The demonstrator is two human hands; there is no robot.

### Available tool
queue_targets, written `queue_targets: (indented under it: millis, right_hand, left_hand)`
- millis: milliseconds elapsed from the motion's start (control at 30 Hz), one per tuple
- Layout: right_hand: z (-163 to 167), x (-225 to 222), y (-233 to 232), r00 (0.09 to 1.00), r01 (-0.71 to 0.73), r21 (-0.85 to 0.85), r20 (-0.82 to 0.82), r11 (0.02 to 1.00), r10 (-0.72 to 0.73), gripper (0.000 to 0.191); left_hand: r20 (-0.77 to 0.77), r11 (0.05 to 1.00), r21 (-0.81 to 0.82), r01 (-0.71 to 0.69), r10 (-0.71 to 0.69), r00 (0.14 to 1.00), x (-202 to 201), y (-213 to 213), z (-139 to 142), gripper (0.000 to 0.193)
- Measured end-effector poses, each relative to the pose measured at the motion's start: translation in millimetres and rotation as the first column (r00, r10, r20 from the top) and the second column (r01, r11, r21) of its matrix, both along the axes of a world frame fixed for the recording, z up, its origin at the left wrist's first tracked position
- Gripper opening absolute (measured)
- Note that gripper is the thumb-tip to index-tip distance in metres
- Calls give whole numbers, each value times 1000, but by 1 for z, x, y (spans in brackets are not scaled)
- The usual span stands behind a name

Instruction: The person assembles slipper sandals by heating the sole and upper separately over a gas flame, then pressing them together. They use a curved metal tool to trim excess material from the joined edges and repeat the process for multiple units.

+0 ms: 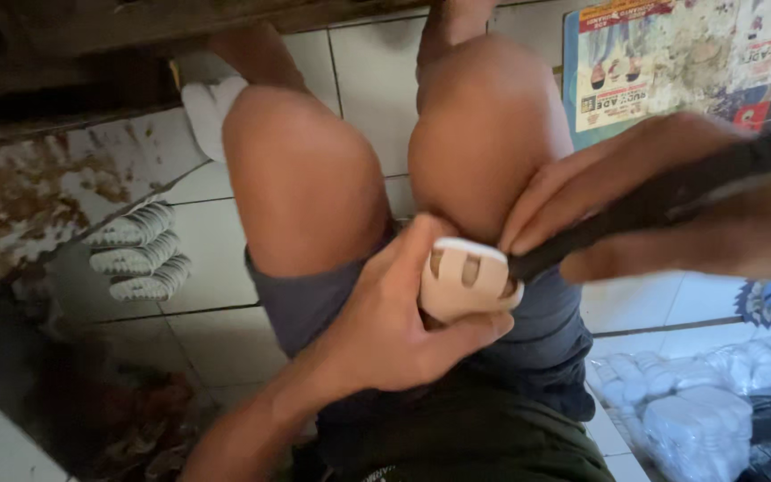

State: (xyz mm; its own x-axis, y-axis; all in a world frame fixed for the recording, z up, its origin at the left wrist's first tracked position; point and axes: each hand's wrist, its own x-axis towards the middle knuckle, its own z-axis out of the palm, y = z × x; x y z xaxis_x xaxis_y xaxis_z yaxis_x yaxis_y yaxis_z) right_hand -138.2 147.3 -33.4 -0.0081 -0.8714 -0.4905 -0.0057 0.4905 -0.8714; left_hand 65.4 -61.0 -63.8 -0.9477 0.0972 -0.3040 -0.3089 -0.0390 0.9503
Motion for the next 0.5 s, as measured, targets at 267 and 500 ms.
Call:
queue_targets:
  millis: [267, 500]
  right_hand:
    - [-17, 74, 45, 632, 769, -136, 312, 625, -709, 43]
    - [-19, 160, 16, 401, 916, -252, 509, 313, -762, 49]
  left_hand:
    - [79, 453, 789, -416, 597, 799, 30, -56, 36, 52]
    - [208, 316, 713, -626, 758, 619, 26, 14, 9, 63]
